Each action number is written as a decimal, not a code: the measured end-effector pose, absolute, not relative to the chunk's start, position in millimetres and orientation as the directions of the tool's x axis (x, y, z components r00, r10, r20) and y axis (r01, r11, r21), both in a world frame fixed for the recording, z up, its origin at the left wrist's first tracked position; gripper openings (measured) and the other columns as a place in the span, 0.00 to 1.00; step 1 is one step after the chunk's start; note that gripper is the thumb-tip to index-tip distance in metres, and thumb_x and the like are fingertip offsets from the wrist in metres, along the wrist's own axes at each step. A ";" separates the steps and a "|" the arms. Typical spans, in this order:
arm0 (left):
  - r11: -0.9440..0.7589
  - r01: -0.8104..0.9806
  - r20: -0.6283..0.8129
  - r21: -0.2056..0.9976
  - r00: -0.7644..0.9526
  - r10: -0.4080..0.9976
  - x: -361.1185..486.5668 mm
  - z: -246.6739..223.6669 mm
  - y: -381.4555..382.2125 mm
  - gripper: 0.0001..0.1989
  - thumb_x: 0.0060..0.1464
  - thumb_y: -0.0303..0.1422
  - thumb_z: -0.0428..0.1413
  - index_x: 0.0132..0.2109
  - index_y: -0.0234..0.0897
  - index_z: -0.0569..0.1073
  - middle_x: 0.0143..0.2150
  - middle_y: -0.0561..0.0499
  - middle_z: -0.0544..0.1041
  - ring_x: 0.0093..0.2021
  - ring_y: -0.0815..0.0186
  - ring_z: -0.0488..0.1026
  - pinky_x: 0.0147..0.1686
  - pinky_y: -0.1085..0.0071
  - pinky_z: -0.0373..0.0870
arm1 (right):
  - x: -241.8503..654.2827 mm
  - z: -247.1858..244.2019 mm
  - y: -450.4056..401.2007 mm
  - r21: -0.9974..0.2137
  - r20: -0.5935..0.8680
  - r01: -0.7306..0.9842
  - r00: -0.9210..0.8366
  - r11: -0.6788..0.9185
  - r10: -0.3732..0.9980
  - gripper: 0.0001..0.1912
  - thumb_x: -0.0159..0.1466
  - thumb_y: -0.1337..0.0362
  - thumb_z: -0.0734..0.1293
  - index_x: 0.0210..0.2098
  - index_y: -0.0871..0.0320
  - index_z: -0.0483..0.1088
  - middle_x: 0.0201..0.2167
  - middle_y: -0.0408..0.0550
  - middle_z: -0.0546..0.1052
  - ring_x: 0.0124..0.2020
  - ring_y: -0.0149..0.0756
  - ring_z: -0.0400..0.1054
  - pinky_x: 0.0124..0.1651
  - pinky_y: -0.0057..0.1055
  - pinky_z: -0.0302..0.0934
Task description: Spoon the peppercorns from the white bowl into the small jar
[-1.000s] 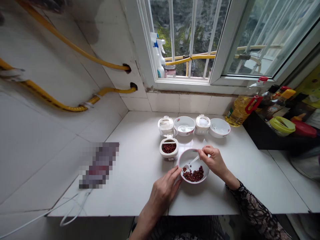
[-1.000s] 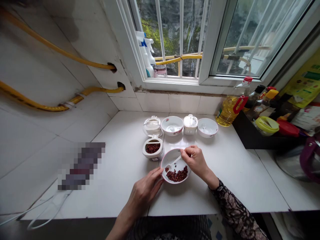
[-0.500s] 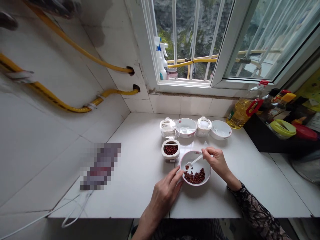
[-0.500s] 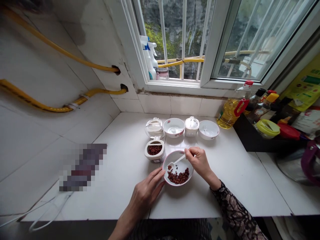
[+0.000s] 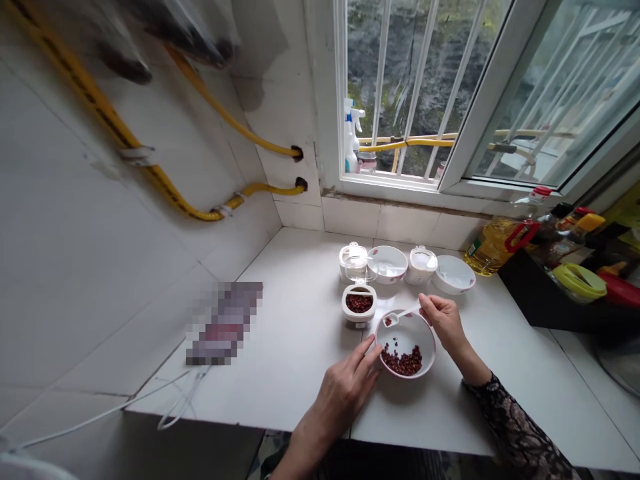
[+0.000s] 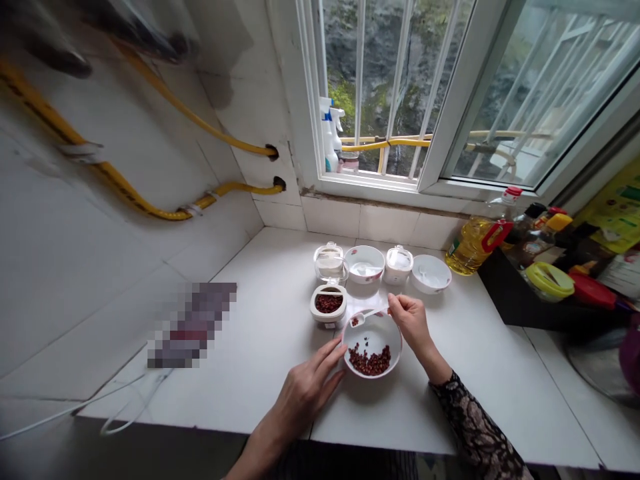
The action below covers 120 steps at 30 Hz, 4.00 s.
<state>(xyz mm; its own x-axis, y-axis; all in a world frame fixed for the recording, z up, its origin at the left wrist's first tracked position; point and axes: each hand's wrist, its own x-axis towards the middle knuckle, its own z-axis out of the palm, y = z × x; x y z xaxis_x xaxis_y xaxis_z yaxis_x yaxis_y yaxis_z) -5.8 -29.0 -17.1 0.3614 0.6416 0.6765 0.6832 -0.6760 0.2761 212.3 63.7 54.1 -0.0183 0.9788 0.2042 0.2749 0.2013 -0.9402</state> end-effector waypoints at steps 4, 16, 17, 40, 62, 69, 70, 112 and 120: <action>-0.669 0.689 0.657 0.280 0.370 0.656 -6.0 -16.8 -29.3 0.20 0.67 0.28 0.46 0.64 0.34 0.62 0.57 0.36 0.75 0.53 0.59 0.77 0.46 0.70 0.78 | 194.2 76.6 74.5 -0.820 0.425 0.394 -0.069 0.416 0.902 0.28 0.64 0.45 0.63 0.16 0.56 0.60 0.14 0.40 0.61 0.18 0.28 0.53 0.23 0.28 0.50; -0.674 0.691 0.688 0.261 0.356 0.632 -4.7 -16.4 -28.8 0.17 0.68 0.29 0.44 0.61 0.31 0.65 0.55 0.35 0.76 0.50 0.60 0.78 0.44 0.70 0.78 | 157.1 100.5 76.0 0.022 0.754 0.610 -0.530 0.792 0.388 0.17 0.68 0.67 0.60 0.22 0.55 0.62 0.17 0.37 0.67 0.20 0.28 0.55 0.54 0.38 0.55; -0.675 0.692 0.690 0.257 0.358 0.630 -4.7 -16.2 -28.8 0.18 0.68 0.29 0.44 0.61 0.31 0.65 0.55 0.35 0.76 0.50 0.60 0.78 0.44 0.70 0.78 | 160.3 102.4 74.6 0.017 0.764 0.611 -0.518 0.791 0.384 0.17 0.69 0.67 0.60 0.22 0.55 0.62 0.17 0.37 0.67 0.20 0.28 0.55 0.54 0.38 0.55; -0.663 0.701 0.667 0.265 0.363 0.650 -6.1 -14.8 -30.3 0.16 0.68 0.29 0.47 0.60 0.32 0.65 0.54 0.36 0.77 0.49 0.59 0.79 0.44 0.69 0.78 | 204.8 49.0 55.2 -0.498 0.438 0.551 -0.506 0.669 0.743 0.23 0.67 0.64 0.59 0.17 0.56 0.51 0.13 0.37 0.57 0.20 0.28 0.51 0.39 0.31 0.59; -0.667 0.688 0.662 0.286 0.362 0.657 -6.2 -14.8 -29.7 0.17 0.67 0.28 0.48 0.61 0.32 0.64 0.54 0.36 0.76 0.51 0.59 0.78 0.46 0.69 0.78 | 219.4 60.0 54.1 -0.758 0.289 0.540 -0.226 0.366 0.930 0.26 0.65 0.53 0.60 0.14 0.57 0.59 0.15 0.41 0.61 0.20 0.28 0.55 0.27 0.27 0.52; -0.671 0.684 0.661 0.285 0.367 0.655 -6.3 -13.6 -29.8 0.17 0.68 0.29 0.47 0.61 0.33 0.64 0.54 0.37 0.76 0.52 0.59 0.78 0.46 0.69 0.78 | 220.1 54.9 55.2 -0.723 0.321 0.582 -0.195 0.373 0.927 0.27 0.65 0.52 0.61 0.13 0.57 0.59 0.14 0.41 0.61 0.22 0.29 0.57 0.31 0.27 0.56; -0.670 0.685 0.659 0.285 0.367 0.656 -6.3 -13.6 -29.8 0.17 0.68 0.29 0.47 0.62 0.33 0.63 0.54 0.37 0.76 0.52 0.59 0.78 0.46 0.69 0.78 | 220.1 54.4 55.4 -0.715 0.332 0.586 -0.196 0.382 0.923 0.27 0.65 0.52 0.62 0.13 0.57 0.59 0.14 0.41 0.61 0.22 0.29 0.57 0.32 0.28 0.56; -0.671 0.686 0.671 0.282 0.360 0.649 -5.6 -11.3 -30.4 0.20 0.67 0.28 0.48 0.65 0.34 0.61 0.55 0.37 0.77 0.51 0.59 0.78 0.46 0.69 0.78 | 218.4 51.8 57.9 -0.791 0.235 0.551 -0.130 0.267 0.963 0.25 0.63 0.52 0.60 0.14 0.57 0.54 0.14 0.38 0.52 0.18 0.25 0.47 0.22 0.26 0.43; -0.672 0.680 0.661 0.292 0.365 0.656 -6.0 -13.5 -30.5 0.22 0.67 0.28 0.47 0.66 0.35 0.60 0.56 0.38 0.76 0.52 0.59 0.77 0.47 0.69 0.78 | 216.1 50.4 66.3 -0.889 0.209 0.400 -0.075 0.222 0.975 0.26 0.61 0.47 0.62 0.14 0.57 0.57 0.13 0.39 0.56 0.17 0.26 0.47 0.20 0.26 0.43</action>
